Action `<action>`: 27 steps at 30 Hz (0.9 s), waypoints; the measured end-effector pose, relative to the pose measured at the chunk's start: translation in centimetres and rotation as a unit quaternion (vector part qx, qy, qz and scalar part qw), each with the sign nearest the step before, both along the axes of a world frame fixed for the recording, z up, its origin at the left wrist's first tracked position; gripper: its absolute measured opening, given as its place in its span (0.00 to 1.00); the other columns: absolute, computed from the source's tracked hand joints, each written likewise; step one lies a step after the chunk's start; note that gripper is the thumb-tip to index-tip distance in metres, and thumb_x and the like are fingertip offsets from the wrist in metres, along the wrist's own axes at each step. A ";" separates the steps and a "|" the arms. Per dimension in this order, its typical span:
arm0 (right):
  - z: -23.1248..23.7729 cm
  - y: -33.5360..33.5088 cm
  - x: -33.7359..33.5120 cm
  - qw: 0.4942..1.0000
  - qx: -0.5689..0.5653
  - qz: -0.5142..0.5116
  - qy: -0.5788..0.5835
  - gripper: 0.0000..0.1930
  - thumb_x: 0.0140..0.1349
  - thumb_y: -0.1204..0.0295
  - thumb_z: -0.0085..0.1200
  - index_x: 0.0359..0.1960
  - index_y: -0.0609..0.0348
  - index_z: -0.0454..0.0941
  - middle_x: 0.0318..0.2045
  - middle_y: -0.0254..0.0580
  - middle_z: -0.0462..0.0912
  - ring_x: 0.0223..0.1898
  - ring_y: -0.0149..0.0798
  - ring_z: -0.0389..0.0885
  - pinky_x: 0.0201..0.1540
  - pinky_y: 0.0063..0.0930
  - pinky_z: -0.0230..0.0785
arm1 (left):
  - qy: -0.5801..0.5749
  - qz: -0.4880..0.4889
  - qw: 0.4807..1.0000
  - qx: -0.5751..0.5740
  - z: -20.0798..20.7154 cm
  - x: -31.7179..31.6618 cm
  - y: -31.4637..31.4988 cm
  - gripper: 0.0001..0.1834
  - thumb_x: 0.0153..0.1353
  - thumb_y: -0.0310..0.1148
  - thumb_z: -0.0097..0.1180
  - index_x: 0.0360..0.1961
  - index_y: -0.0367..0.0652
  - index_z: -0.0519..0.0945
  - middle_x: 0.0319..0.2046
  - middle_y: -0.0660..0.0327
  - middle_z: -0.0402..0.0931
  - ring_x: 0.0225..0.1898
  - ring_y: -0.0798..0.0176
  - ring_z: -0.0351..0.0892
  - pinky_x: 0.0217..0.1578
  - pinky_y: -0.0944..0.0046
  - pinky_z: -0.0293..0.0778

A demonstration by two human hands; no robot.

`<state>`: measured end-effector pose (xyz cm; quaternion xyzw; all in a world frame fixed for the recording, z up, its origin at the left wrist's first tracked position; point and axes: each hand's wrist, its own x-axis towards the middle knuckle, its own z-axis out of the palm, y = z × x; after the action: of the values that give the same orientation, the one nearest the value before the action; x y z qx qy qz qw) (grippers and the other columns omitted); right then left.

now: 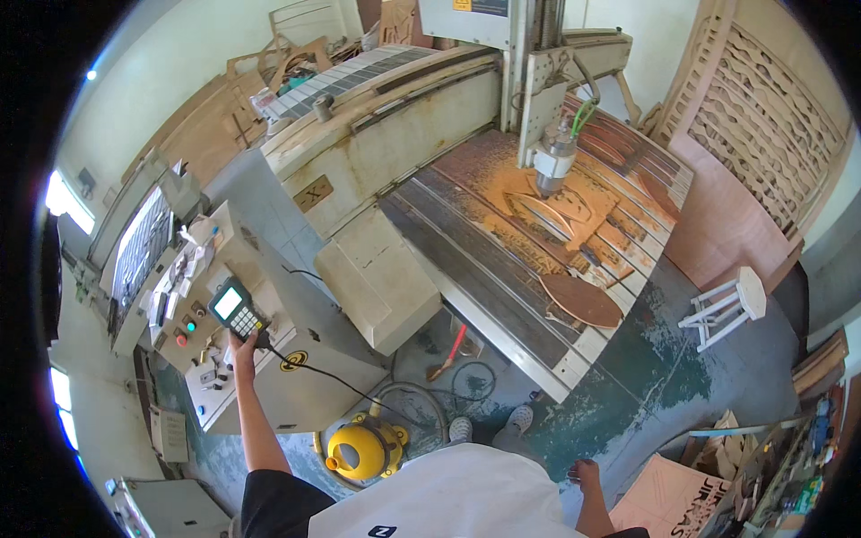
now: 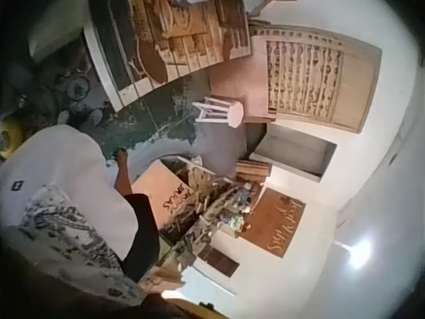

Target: Operates a CNC machine and handles plywood sheets in a manufacturing environment.

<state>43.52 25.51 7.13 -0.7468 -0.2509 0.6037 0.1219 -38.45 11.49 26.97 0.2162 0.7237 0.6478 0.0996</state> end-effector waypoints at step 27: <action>-2.7 -0.3 2.2 0.999 -0.027 -0.024 0.000 0.12 0.56 0.69 0.48 0.41 0.60 0.69 0.29 0.46 0.77 0.26 0.42 0.78 0.28 0.40 0.71 | -0.079 0.042 0.995 0.042 0.6 1.0 1.2 0.28 0.51 0.23 0.56 0.54 0.43 0.63 0.43 0.60 0.71 0.42 0.63 0.73 0.42 0.63 0.71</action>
<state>45.72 25.25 4.42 -0.7556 -0.2169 0.6071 0.1160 -37.43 12.65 27.59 0.1373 0.6941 0.6964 0.1201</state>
